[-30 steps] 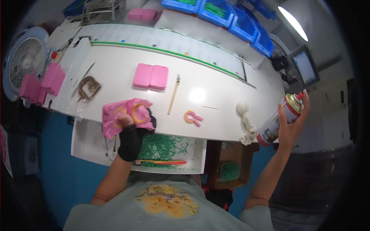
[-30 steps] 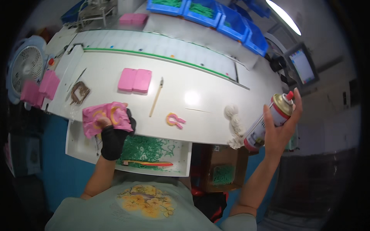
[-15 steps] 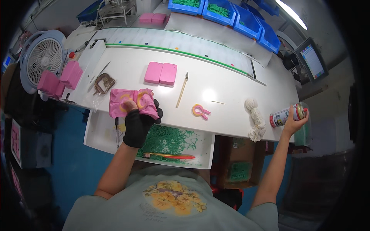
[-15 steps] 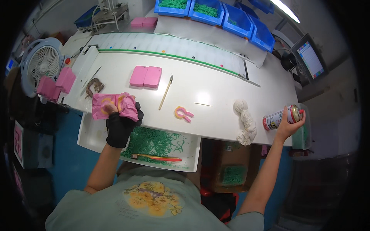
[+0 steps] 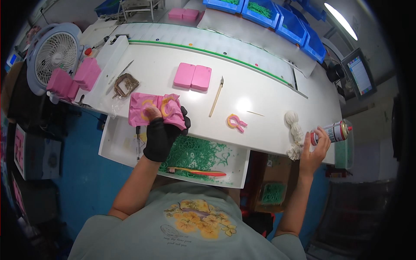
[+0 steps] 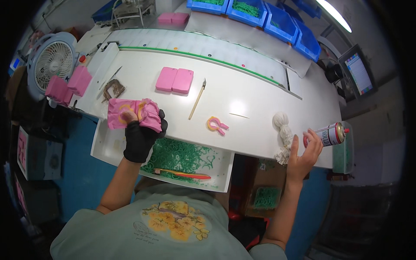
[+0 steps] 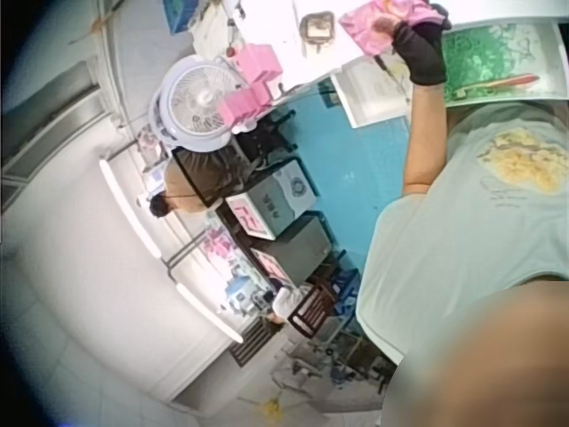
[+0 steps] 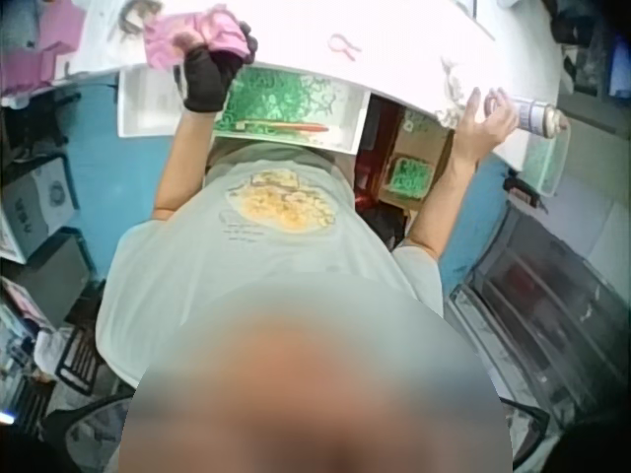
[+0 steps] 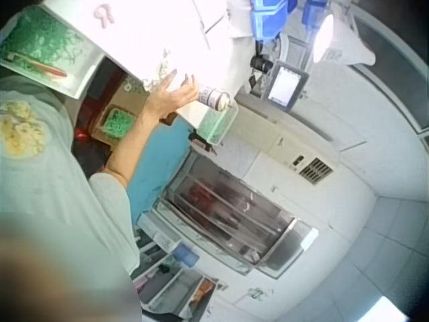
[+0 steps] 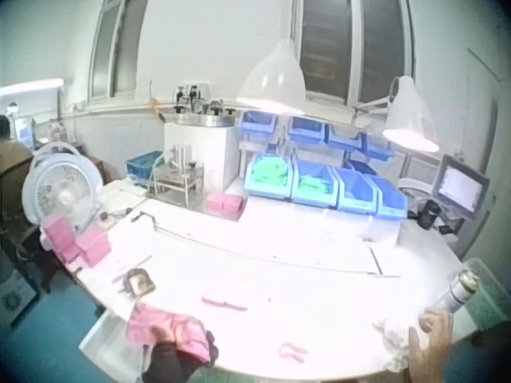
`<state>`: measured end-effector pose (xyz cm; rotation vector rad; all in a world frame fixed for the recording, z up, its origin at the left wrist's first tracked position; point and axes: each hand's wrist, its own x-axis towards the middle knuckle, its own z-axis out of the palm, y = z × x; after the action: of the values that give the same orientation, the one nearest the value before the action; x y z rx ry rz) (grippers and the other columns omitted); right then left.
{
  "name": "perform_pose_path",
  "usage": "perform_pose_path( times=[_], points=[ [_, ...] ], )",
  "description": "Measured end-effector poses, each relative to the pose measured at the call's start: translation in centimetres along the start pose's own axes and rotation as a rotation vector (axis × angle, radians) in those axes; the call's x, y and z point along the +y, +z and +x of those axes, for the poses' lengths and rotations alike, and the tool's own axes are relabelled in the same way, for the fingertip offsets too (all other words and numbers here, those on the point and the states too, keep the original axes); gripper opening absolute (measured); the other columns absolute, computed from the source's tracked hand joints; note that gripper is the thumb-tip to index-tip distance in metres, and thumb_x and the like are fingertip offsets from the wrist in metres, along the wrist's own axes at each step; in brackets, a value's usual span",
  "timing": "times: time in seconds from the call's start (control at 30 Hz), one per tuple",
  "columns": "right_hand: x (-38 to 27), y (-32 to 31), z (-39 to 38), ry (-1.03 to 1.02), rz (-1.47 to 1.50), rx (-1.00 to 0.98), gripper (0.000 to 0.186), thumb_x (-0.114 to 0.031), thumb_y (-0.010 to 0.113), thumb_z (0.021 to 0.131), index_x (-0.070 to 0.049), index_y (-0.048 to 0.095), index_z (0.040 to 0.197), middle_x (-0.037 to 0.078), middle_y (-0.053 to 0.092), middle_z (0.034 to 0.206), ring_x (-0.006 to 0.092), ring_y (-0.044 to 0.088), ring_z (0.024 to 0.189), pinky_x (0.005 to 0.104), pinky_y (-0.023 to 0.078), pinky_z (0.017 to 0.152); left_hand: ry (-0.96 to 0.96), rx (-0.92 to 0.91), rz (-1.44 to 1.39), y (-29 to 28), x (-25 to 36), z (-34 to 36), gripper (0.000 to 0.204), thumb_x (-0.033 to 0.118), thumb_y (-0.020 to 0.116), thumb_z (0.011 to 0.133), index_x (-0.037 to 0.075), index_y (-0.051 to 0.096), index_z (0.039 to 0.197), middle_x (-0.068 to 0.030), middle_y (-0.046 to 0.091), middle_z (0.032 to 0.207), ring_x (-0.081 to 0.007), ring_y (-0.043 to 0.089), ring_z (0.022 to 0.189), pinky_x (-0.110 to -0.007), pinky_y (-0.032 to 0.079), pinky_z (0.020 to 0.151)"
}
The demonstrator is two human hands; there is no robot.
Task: The recorder prepares a decorative item and places it into a silicone mold, then applies a release agent or adhesive.
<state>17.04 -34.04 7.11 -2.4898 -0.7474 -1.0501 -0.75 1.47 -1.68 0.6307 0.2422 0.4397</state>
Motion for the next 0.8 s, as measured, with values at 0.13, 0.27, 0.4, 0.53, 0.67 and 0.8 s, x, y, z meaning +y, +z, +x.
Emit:
perform_pose_path(
  times=[0.13, 0.27, 0.4, 0.53, 0.67, 0.8],
  points=[
    [-3.9, 1.5, -0.8, -0.032, 0.210, -0.136, 0.020, -0.008, 0.068, 0.085, 0.000, 0.059, 0.101, 0.016, 0.061, 0.110, 0.0332, 0.057, 0.104, 0.0419, 0.046, 0.090, 0.017, 0.016, 0.018, 0.3, 0.2, -0.1, 0.076, 0.073, 0.043, 0.089, 0.002, 0.052, 0.115, -0.0085, 0.060, 0.093, -0.0220, 0.062, 0.077, -0.034, 0.050, 0.065],
    [-9.9, 4.1, -0.6, -0.201, 0.482, -0.360, 0.027, -0.006, 0.074, 0.077, -0.002, 0.061, 0.100, 0.015, 0.062, 0.108, 0.0352, 0.056, 0.104, 0.0429, 0.045, 0.091, 0.040, 0.027, 0.093, 0.7, 0.4, -0.3, 0.075, 0.072, 0.044, 0.089, 0.002, 0.052, 0.116, -0.0088, 0.060, 0.093, -0.0221, 0.062, 0.077, -0.034, 0.050, 0.065],
    [-12.8, 6.4, -1.2, -0.197, 0.545, -0.398, 0.024, -0.005, 0.074, 0.076, -0.003, 0.063, 0.096, 0.014, 0.064, 0.104, 0.0335, 0.059, 0.101, 0.0409, 0.047, 0.088, 0.028, 0.025, 0.157, 0.6, 0.5, -0.5, 0.084, 0.078, 0.036, 0.086, 0.002, 0.051, 0.119, -0.0103, 0.060, 0.096, -0.0210, 0.059, 0.072, -0.033, 0.047, 0.060],
    [-12.7, 7.1, -2.0, -0.187, 0.508, -0.311, 0.013, 0.001, 0.071, 0.078, -0.002, 0.064, 0.089, 0.011, 0.068, 0.092, 0.0284, 0.064, 0.090, 0.0368, 0.051, 0.077, -0.020, 0.033, 0.142, 0.3, -0.7, -0.9, 0.087, 0.078, 0.036, 0.086, 0.000, 0.049, 0.123, -0.0112, 0.059, 0.100, -0.0217, 0.057, 0.074, -0.034, 0.048, 0.064],
    [-15.2, 5.7, -0.6, -0.086, 0.707, -0.222, 0.016, 0.005, 0.070, 0.078, -0.002, 0.064, 0.091, 0.012, 0.068, 0.092, 0.0277, 0.067, 0.081, 0.0342, 0.054, 0.071, -0.061, -0.090, 0.163, -0.1, -1.1, -1.3, 0.089, 0.078, 0.037, 0.085, 0.000, 0.048, 0.125, -0.0125, 0.059, 0.108, -0.0239, 0.062, 0.086, -0.037, 0.052, 0.074],
    [-19.5, 3.9, 0.1, -0.194, 0.885, -0.256, 0.021, 0.007, 0.073, 0.075, -0.003, 0.066, 0.092, 0.012, 0.068, 0.092, 0.0261, 0.068, 0.083, 0.0331, 0.054, 0.070, -0.096, -0.035, 0.143, 0.8, -2.2, -2.1, 0.088, 0.075, 0.039, 0.086, 0.001, 0.043, 0.134, -0.0155, 0.055, 0.125, -0.0274, 0.059, 0.113, -0.041, 0.049, 0.098]
  ],
)
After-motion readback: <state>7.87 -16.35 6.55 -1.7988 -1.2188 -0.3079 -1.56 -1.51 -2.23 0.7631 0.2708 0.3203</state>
